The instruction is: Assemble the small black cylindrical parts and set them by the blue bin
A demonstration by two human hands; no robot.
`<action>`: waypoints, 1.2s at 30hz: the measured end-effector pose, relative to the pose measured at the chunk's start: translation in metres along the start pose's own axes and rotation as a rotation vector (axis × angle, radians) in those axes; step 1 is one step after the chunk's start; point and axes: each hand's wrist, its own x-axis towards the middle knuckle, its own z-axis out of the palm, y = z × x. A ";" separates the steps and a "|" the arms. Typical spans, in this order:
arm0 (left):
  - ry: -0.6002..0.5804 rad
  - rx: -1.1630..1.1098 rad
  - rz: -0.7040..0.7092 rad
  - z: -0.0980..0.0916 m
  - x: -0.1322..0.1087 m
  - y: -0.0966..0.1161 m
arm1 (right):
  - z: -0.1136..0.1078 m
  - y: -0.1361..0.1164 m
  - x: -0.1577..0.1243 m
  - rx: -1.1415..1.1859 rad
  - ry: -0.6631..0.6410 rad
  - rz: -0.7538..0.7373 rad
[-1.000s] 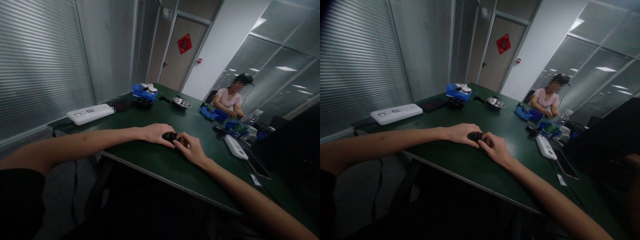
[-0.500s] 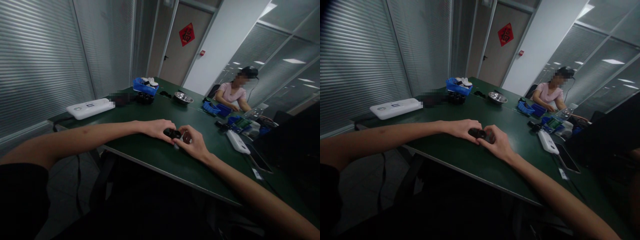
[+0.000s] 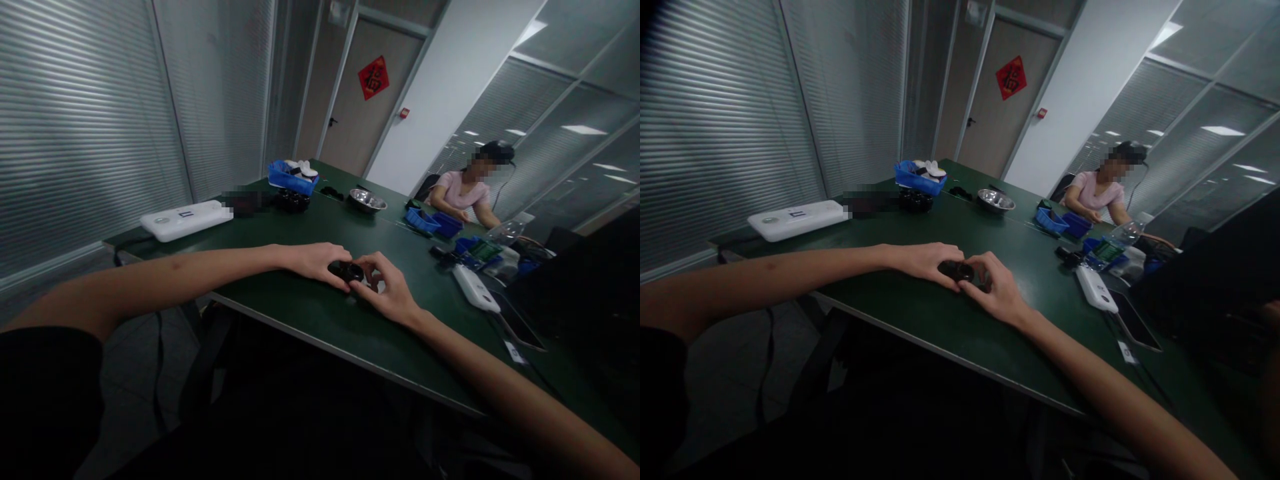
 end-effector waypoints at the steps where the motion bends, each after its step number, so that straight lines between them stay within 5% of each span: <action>1: 0.003 0.004 0.006 0.000 0.000 0.000 | -0.001 -0.001 0.000 0.008 -0.011 -0.016; 15: -0.017 -0.008 0.006 -0.002 -0.001 0.001 | -0.002 -0.001 -0.001 -0.013 -0.025 -0.130; 36: -0.009 -0.047 0.042 -0.001 0.000 -0.003 | 0.002 0.004 -0.002 0.006 0.021 -0.048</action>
